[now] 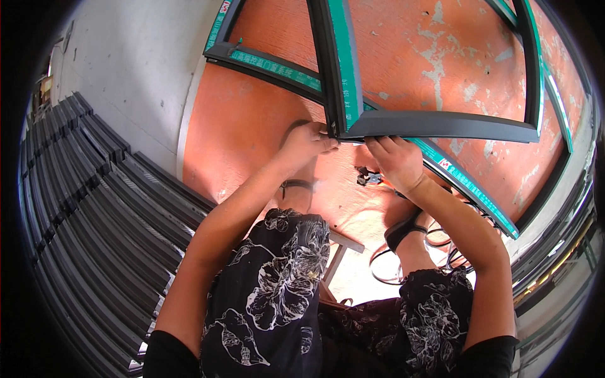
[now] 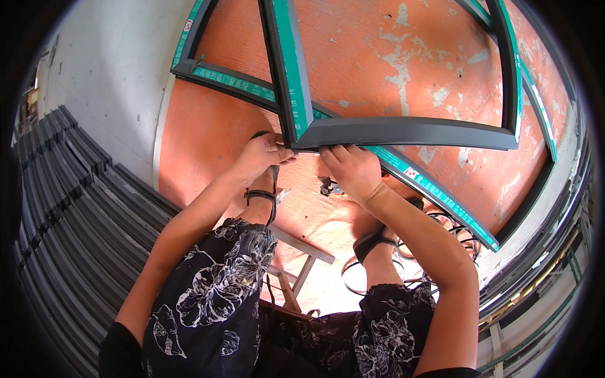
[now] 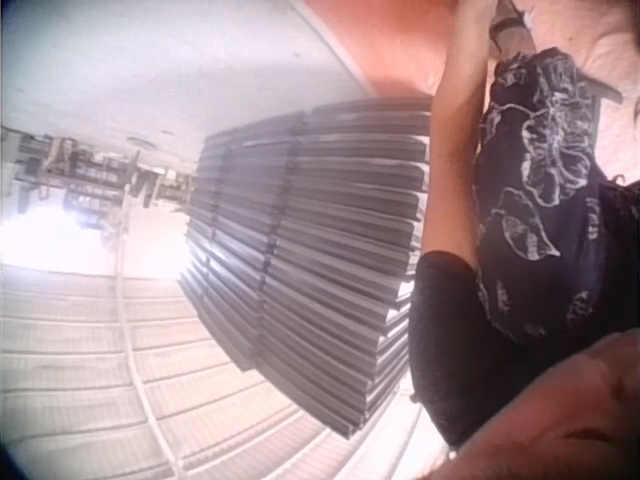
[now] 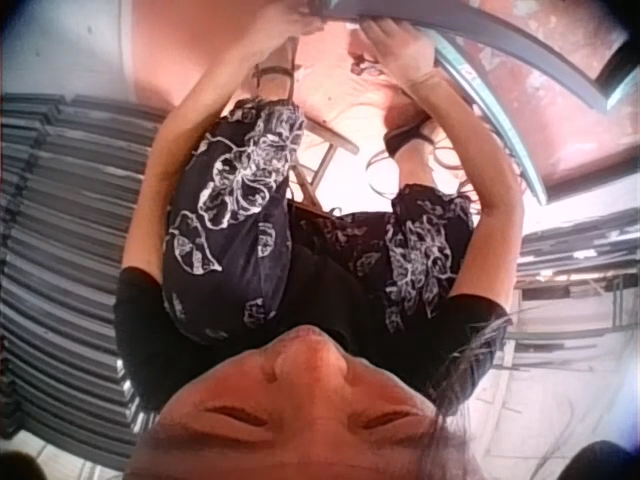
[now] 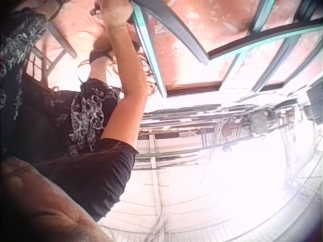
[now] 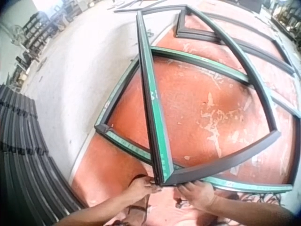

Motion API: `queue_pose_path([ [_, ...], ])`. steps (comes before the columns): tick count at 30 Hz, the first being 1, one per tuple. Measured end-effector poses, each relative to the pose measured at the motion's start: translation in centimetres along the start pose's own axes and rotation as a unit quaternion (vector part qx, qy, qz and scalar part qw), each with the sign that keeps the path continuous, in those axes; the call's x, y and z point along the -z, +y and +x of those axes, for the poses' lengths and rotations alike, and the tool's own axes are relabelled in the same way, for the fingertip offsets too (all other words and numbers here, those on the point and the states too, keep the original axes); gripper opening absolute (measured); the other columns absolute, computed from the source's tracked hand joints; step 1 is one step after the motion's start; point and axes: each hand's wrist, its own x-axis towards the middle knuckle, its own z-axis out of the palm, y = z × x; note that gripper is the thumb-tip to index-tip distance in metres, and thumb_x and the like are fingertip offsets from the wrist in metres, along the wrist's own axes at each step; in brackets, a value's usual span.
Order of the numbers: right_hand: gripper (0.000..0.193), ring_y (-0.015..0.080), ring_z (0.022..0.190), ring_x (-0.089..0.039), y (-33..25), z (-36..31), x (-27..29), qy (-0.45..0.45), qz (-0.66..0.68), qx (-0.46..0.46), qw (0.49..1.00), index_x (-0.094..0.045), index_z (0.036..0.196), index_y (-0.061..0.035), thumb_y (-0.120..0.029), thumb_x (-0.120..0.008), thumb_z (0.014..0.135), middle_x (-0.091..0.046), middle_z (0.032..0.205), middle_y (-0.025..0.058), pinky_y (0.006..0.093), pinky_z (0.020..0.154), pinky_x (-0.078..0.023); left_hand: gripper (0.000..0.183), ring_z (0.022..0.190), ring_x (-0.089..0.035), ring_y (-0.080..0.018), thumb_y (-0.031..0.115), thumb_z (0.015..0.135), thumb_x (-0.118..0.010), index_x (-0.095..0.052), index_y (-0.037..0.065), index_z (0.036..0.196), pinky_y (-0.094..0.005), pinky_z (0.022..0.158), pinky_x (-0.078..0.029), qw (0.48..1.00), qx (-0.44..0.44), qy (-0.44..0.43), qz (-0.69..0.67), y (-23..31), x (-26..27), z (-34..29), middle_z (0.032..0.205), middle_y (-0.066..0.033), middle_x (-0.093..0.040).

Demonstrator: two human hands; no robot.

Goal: The person installs a black rubber seal into a metal window frame. They press the rubber strip into the frame grooves by hand and use a pair of pliers to cut the seal to the correct length.

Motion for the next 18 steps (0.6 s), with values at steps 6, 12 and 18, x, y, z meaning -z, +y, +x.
queue_pose_path([
  [6, 0.020, 0.0177, 0.064, -0.058, -0.3, 0.3, -0.1, -0.006, -0.022, -0.002, 1.000, -0.061, 0.089, -0.0083, -0.013, -0.055, 0.071, -0.058, 0.081, 0.0038, 0.0286, 0.050, -0.048, 0.020, 0.077, -0.063, -0.0181, 0.004, 0.083, -0.061, -0.055, -0.008, 0.098, -0.0277, 0.071, -0.053, 0.999, -0.026, 0.028, 0.003, -1.2, -0.3, 0.6, 0.086, -0.0122, -0.063],
  [12, 0.021, 0.0191, 0.062, -0.059, -0.2, 0.2, -0.2, -0.031, -0.050, 0.008, 0.998, -0.062, 0.089, -0.0061, -0.014, -0.055, 0.070, -0.059, 0.080, 0.0055, 0.0302, 0.049, -0.048, 0.024, 0.082, -0.062, -0.0168, 0.012, 0.086, -0.062, -0.054, -0.003, 0.103, -0.0261, 0.074, -0.049, 1.000, 0.023, 0.017, 0.003, -0.6, -0.8, 0.0, 0.088, -0.0095, -0.063],
  [18, 0.023, 0.0202, 0.063, -0.059, -0.4, 0.4, -0.3, -0.041, -0.065, 0.012, 0.997, -0.062, 0.089, -0.0039, -0.015, -0.055, 0.070, -0.059, 0.078, 0.0069, 0.0309, 0.049, -0.048, 0.029, 0.079, -0.063, -0.0166, 0.020, 0.087, -0.062, -0.055, -0.002, 0.104, -0.0262, 0.070, -0.049, 0.998, 0.040, 0.027, -0.037, -0.9, -1.5, 0.4, 0.087, -0.0091, -0.063],
])
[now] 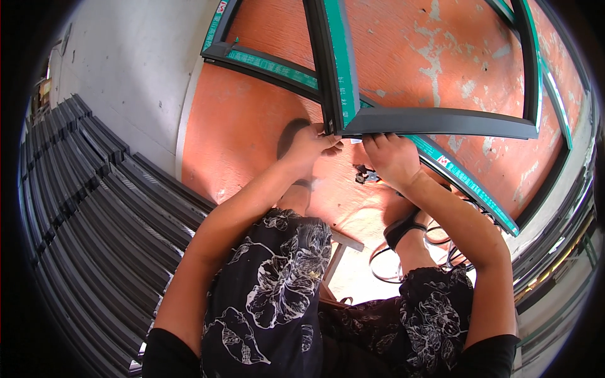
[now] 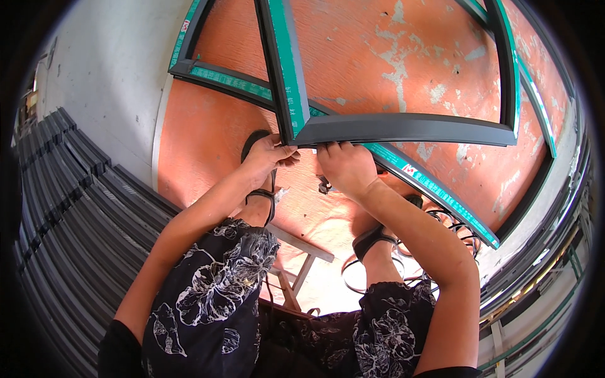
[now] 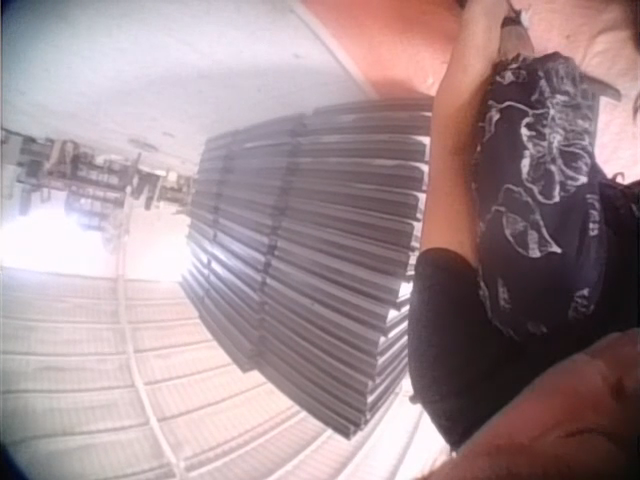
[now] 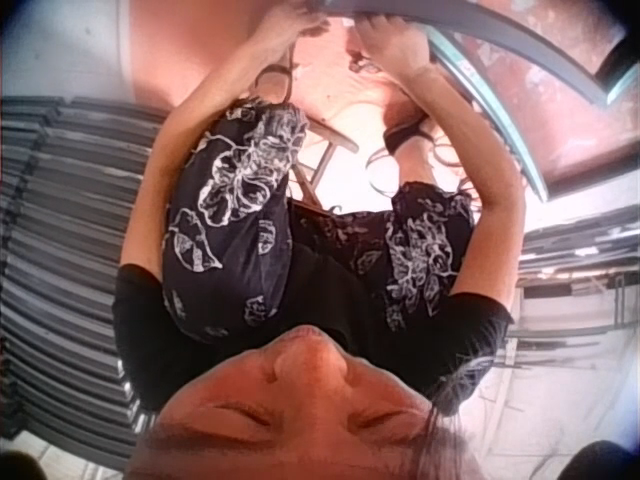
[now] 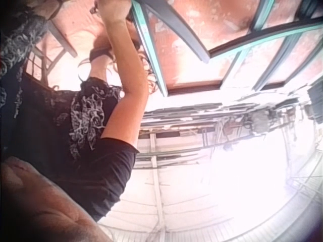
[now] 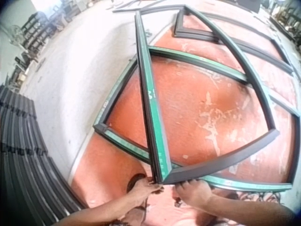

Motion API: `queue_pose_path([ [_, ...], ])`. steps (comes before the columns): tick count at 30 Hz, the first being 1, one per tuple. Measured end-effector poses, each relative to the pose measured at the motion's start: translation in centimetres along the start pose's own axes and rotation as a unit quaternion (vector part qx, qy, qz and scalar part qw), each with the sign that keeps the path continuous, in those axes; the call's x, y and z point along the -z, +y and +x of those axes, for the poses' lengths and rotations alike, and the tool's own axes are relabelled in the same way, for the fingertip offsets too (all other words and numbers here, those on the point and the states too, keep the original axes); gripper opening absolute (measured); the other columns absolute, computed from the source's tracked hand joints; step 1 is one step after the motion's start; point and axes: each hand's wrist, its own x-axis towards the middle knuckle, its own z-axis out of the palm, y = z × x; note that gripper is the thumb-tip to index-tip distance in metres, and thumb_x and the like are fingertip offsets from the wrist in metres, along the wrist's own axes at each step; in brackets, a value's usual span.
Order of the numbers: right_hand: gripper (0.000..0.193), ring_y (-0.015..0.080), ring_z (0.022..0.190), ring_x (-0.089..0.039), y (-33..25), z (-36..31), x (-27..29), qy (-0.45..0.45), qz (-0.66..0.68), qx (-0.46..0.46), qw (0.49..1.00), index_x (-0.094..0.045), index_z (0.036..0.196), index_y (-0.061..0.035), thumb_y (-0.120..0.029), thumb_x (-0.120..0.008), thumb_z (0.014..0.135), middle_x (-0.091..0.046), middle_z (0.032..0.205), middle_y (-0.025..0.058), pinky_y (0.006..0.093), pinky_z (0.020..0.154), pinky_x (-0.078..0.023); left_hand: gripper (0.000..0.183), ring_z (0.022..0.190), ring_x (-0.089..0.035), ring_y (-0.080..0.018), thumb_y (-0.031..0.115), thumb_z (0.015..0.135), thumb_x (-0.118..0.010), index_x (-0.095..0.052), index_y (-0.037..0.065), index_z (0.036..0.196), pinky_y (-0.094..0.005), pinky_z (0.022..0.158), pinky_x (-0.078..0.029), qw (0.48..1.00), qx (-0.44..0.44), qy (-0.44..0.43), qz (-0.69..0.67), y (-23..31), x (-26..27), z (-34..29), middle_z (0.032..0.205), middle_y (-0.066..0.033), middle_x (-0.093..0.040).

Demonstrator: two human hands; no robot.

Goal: The person installs a black rubber seal into a metal window frame. They press the rubber strip into the frame grooves by hand and use a pair of pliers to cut the seal to the correct length.

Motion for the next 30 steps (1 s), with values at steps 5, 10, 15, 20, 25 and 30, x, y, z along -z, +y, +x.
queue_pose_path([
  [5, 0.024, 0.0202, 0.064, -0.059, -0.2, 0.1, 0.0, -0.021, -0.020, -0.001, 1.000, -0.063, 0.089, -0.0033, -0.017, -0.055, 0.071, -0.059, 0.078, 0.0068, 0.0306, 0.049, -0.047, 0.022, 0.071, -0.062, -0.0157, 0.013, 0.086, -0.062, -0.056, -0.003, 0.100, -0.0253, 0.064, -0.050, 0.999, -0.014, 0.042, 0.011, -0.3, -0.4, 0.1, 0.079, -0.0097, -0.063],
  [10, 0.024, 0.0200, 0.063, -0.059, -0.1, 0.0, 0.0, -0.016, -0.029, 0.008, 0.999, -0.063, 0.089, -0.0030, -0.017, -0.055, 0.071, -0.059, 0.077, 0.0070, 0.0303, 0.048, -0.047, 0.024, 0.074, -0.062, -0.0160, 0.016, 0.084, -0.065, -0.057, 0.000, 0.100, -0.0267, 0.069, -0.050, 0.999, -0.006, 0.035, 0.007, 0.1, -0.9, -0.2, 0.083, -0.0074, -0.064],
  [15, 0.024, 0.0198, 0.064, -0.059, -0.2, 0.1, -0.1, -0.011, -0.030, 0.006, 0.999, -0.062, 0.089, -0.0027, -0.016, -0.055, 0.070, -0.059, 0.078, 0.0067, 0.0303, 0.048, -0.047, 0.024, 0.077, -0.063, -0.0169, 0.018, 0.081, -0.070, -0.058, 0.004, 0.097, -0.0288, 0.073, -0.050, 0.997, 0.011, 0.024, -0.067, -0.8, -1.1, 0.6, 0.085, -0.0054, -0.064],
  [20, 0.019, 0.0175, 0.055, -0.057, 0.0, -0.3, 0.9, -0.086, 0.093, -0.097, 0.987, -0.061, 0.094, -0.0021, -0.009, -0.056, 0.076, -0.058, 0.071, 0.0082, 0.0279, 0.046, -0.045, 0.022, 0.078, -0.062, -0.0155, 0.015, 0.080, -0.070, -0.059, 0.006, 0.096, -0.0281, 0.071, -0.050, 0.998, 0.037, 0.024, -0.054, -0.6, -0.8, 1.0, 0.086, -0.0068, -0.063],
  [25, 0.018, 0.0065, 0.051, -0.046, 3.1, -2.0, 8.8, -0.278, 0.554, -0.336, 0.709, -0.060, 0.096, 0.0031, -0.012, -0.056, 0.087, -0.052, 0.062, 0.0023, 0.0218, 0.045, -0.036, 0.020, 0.072, -0.061, -0.0155, 0.015, 0.081, -0.067, -0.058, 0.006, 0.096, -0.0267, 0.069, -0.050, 0.996, 0.053, 0.036, -0.068, 0.0, 5.8, -0.3, 0.077, -0.0043, -0.061],
  [30, 0.018, 0.0195, 0.061, -0.055, 6.2, -6.9, 14.0, -0.332, 0.408, -0.323, 0.787, -0.063, 0.095, 0.0009, -0.012, -0.059, 0.083, -0.058, 0.067, 0.0101, 0.0305, 0.057, -0.044, 0.019, 0.069, -0.059, -0.0142, 0.012, 0.080, -0.068, -0.059, 0.007, 0.096, -0.0265, 0.065, -0.049, 0.993, 0.018, 0.089, -0.069, 3.5, 16.9, -3.1, 0.080, -0.0029, -0.062],
])
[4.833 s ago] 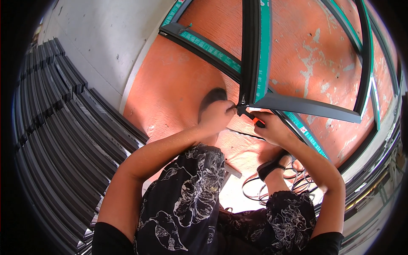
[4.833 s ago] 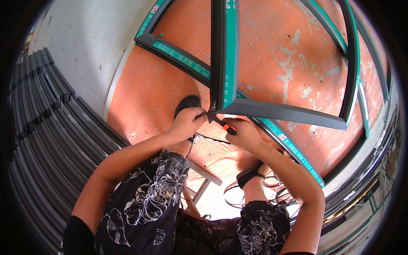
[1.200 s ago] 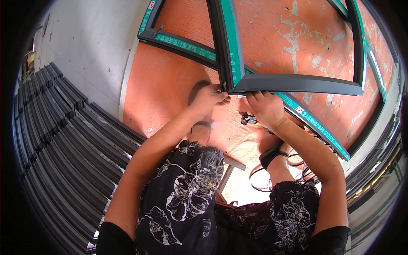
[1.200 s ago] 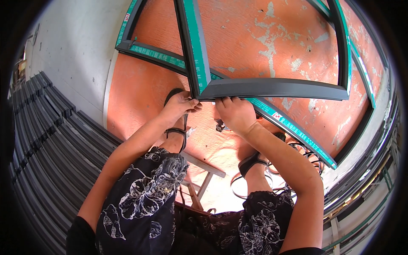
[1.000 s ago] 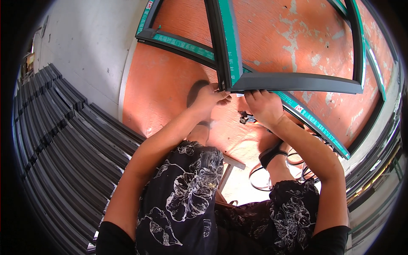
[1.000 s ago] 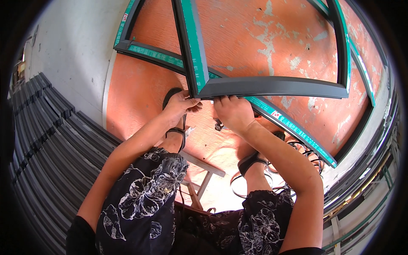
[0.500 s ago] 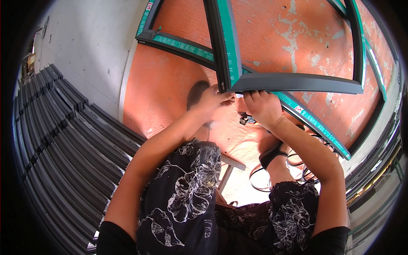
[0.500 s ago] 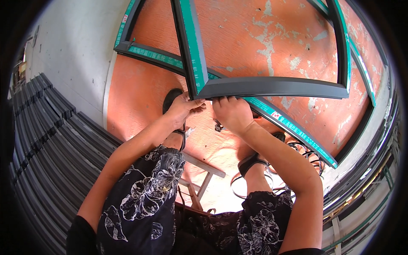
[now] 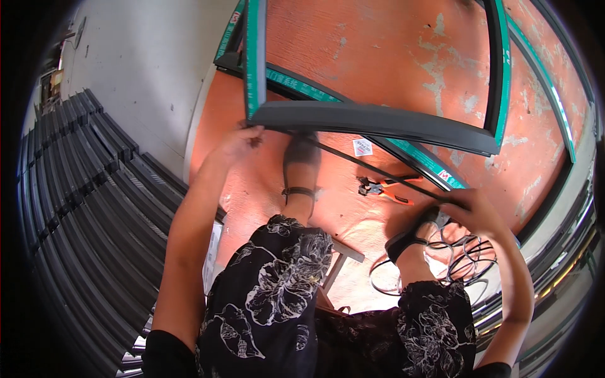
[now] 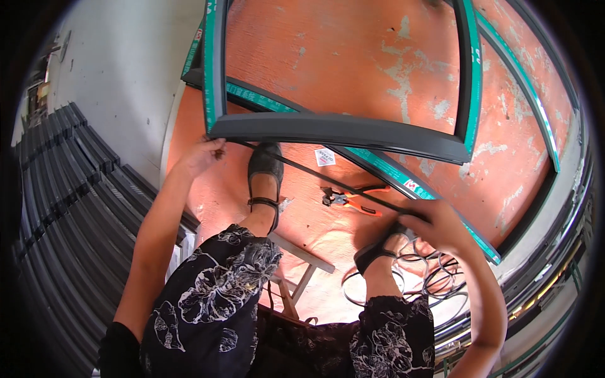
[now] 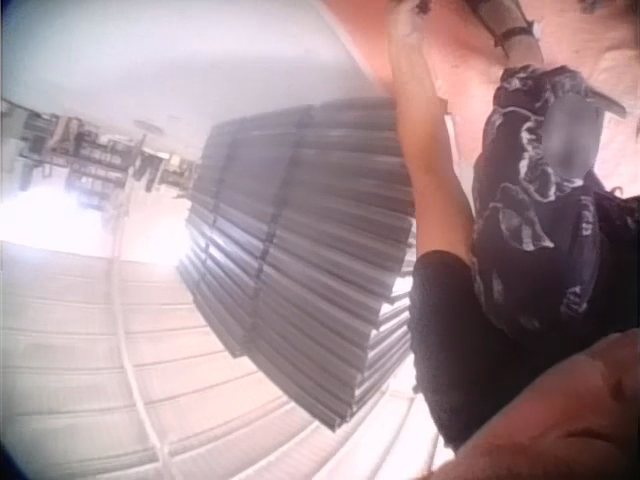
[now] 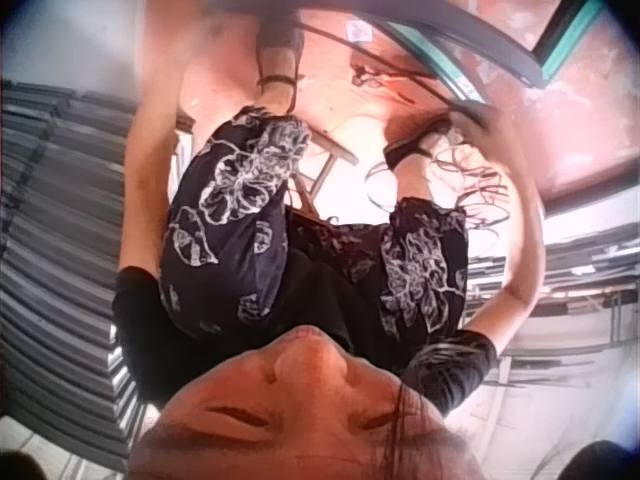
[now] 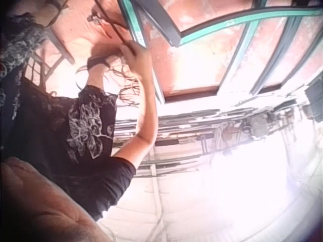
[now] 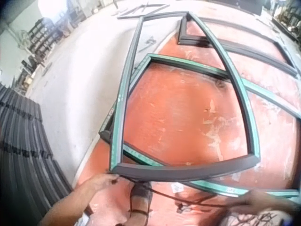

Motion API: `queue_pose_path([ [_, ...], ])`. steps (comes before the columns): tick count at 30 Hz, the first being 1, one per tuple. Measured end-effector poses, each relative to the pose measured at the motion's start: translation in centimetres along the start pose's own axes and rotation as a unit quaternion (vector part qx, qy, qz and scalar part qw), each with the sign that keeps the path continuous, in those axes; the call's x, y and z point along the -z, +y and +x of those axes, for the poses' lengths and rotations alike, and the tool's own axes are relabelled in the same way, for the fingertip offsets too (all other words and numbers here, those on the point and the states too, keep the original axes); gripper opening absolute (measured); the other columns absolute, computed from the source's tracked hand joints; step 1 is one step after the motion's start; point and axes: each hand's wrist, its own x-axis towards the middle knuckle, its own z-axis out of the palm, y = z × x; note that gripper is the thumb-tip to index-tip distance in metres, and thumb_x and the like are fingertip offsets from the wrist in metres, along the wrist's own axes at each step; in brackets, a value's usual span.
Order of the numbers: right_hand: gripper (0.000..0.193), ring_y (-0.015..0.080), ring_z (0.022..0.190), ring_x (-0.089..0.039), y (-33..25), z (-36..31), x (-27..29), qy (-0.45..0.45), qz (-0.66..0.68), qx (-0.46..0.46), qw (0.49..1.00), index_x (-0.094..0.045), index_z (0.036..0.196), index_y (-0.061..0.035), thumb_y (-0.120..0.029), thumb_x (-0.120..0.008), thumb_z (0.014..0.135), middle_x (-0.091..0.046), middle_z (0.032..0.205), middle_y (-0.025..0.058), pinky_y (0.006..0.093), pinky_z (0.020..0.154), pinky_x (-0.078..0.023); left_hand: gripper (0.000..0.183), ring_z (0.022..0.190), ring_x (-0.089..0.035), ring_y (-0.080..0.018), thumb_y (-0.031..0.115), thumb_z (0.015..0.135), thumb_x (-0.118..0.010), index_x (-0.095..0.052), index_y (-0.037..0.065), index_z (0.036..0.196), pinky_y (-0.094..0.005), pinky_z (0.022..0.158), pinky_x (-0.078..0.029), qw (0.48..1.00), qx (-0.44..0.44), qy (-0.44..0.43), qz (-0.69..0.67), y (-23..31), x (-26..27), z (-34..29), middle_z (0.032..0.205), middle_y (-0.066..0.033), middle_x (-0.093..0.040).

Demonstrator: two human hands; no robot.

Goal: The person installs a black rubber seal into a metal window frame. They press the rubber strip into the frame grooves by hand and use a pair of pliers to cut the seal to the correct length.

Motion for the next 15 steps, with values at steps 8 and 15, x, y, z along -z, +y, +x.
queue_pose_path([
  [8, 0.018, 0.0224, 0.060, -0.055, 0.1, -2.0, 2.1, 0.296, -0.064, 0.018, 0.953, -0.054, 0.100, -0.0012, -0.006, -0.058, 0.084, -0.056, 0.071, 0.0126, 0.0311, 0.058, -0.043, 0.014, 0.082, -0.057, -0.0168, 0.010, 0.084, -0.064, -0.057, 0.007, 0.094, -0.0286, 0.074, -0.047, 0.990, -0.066, 0.088, -0.093, 2.7, 4.2, -0.4, 0.085, -0.0049, -0.059],
  [15, 0.015, 0.0156, 0.071, -0.052, 3.6, -0.2, 4.2, 0.332, -0.065, 0.090, 0.937, -0.057, 0.090, 0.0016, -0.013, -0.055, 0.089, -0.057, 0.080, 0.0094, 0.0279, 0.063, -0.043, 0.014, 0.103, -0.055, -0.0249, 0.013, 0.089, -0.057, -0.053, 0.006, 0.100, -0.0347, 0.091, -0.047, 0.953, -0.123, 0.117, -0.252, -0.6, -0.1, 1.1, 0.107, -0.0104, -0.058],
])
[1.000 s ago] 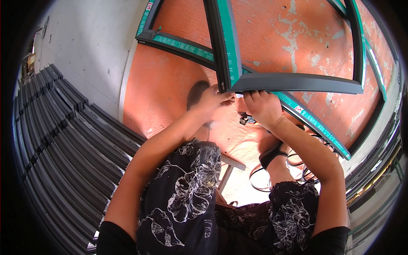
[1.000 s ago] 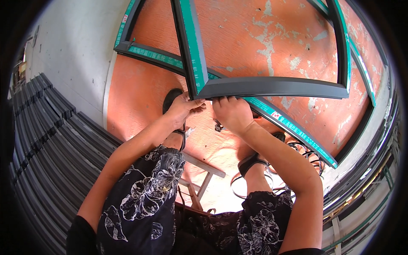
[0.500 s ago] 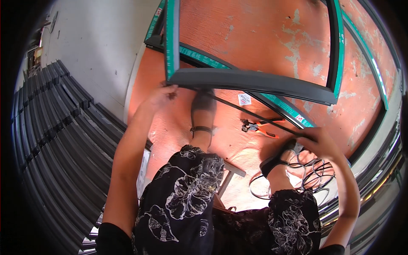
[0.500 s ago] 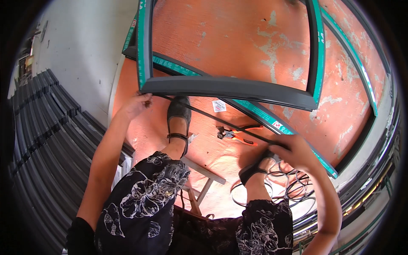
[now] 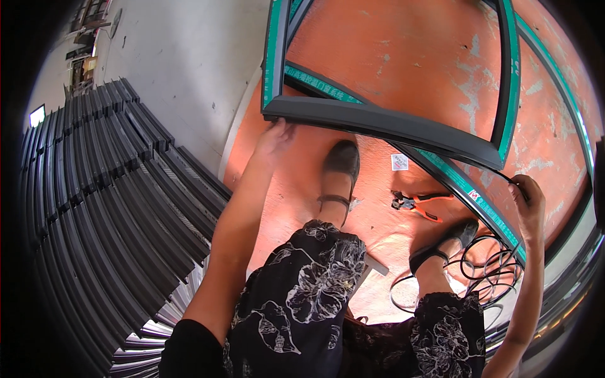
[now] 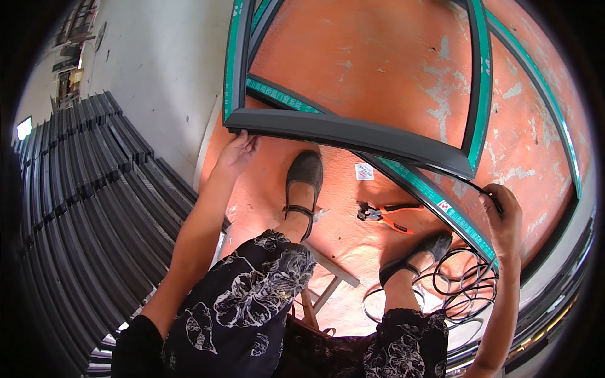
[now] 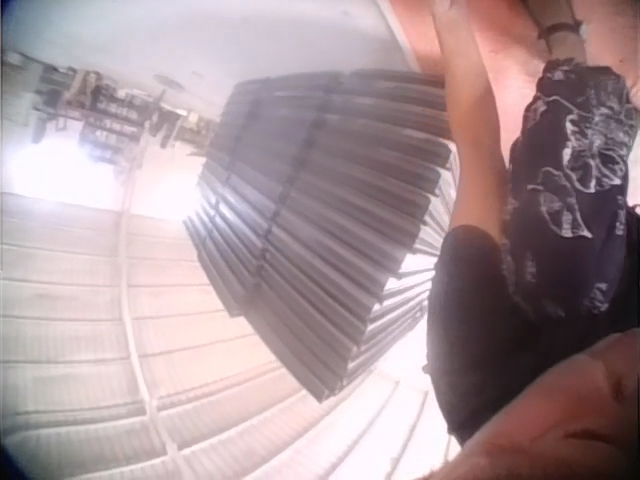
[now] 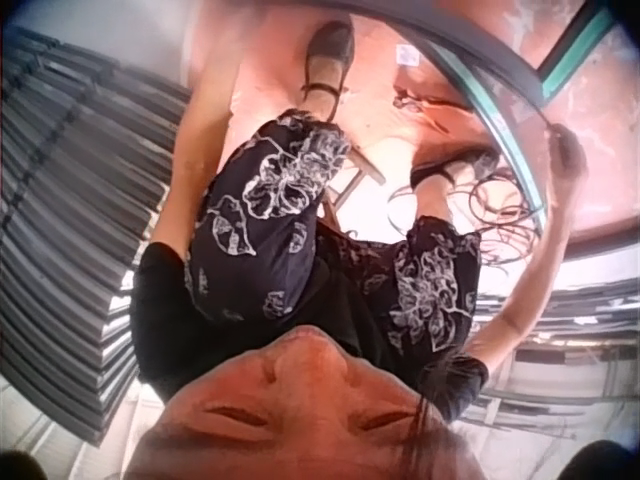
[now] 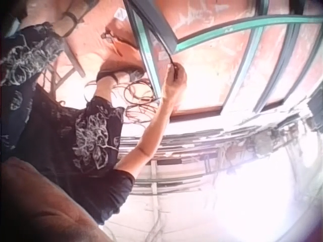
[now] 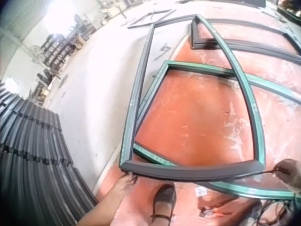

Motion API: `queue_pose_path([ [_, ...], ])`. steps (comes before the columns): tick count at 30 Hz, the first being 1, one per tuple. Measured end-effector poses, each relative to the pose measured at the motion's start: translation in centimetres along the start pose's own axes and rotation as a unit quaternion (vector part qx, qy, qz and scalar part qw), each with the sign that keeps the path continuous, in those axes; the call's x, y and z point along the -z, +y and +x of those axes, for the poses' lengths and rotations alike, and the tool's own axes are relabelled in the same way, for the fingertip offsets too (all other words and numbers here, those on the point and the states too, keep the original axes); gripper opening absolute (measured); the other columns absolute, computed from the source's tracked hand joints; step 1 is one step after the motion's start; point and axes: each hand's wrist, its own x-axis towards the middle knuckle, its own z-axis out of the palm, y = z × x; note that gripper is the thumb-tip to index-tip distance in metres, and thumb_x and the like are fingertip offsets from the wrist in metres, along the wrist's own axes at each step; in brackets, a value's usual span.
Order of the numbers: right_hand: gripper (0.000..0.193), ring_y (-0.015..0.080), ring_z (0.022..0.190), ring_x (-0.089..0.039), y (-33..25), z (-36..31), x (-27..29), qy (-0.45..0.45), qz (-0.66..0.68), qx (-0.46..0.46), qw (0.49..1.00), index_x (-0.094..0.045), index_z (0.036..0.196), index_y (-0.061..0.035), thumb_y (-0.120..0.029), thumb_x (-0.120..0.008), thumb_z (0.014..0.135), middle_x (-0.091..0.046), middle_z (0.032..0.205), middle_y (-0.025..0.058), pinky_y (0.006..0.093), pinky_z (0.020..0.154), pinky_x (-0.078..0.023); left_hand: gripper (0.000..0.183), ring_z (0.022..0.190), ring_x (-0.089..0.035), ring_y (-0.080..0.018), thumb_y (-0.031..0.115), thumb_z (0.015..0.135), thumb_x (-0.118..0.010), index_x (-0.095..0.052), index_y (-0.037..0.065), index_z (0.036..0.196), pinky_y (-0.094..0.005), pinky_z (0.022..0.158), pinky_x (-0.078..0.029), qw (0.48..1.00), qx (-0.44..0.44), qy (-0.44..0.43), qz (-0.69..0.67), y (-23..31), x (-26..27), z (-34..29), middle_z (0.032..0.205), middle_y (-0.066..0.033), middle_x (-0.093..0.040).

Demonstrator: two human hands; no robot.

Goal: The person installs a black rubber seal into a metal window frame. They press the rubber strip into the frame grooves by hand and use a pair of pliers to cut the seal to the correct length.

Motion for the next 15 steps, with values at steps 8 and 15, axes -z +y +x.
queue_pose_path([
  [8, 0.018, 0.0220, 0.083, -0.059, 1.4, 0.3, -0.9, 0.047, -0.059, -0.006, 0.997, -0.060, 0.099, 0.0021, -0.013, -0.053, 0.091, -0.061, 0.092, 0.0135, 0.0321, 0.073, -0.047, 0.010, 0.102, -0.055, -0.0253, 0.011, 0.091, -0.054, -0.053, 0.006, 0.099, -0.0364, 0.090, -0.048, 0.999, -0.013, 0.028, 0.029, -1.4, -1.6, -1.2, 0.106, -0.0096, -0.058],
  [15, 0.016, 0.0227, 0.077, -0.058, 3.4, -0.4, -2.2, 0.133, -0.081, 0.031, 0.987, -0.061, 0.099, 0.0021, -0.009, -0.056, 0.089, -0.060, 0.087, 0.0123, 0.0310, 0.068, -0.046, 0.011, 0.105, -0.052, -0.0240, 0.012, 0.090, -0.056, -0.053, 0.007, 0.099, -0.0414, 0.094, -0.044, 0.999, -0.022, 0.040, 0.006, -2.3, -3.3, -1.6, 0.105, -0.0087, -0.055],
])
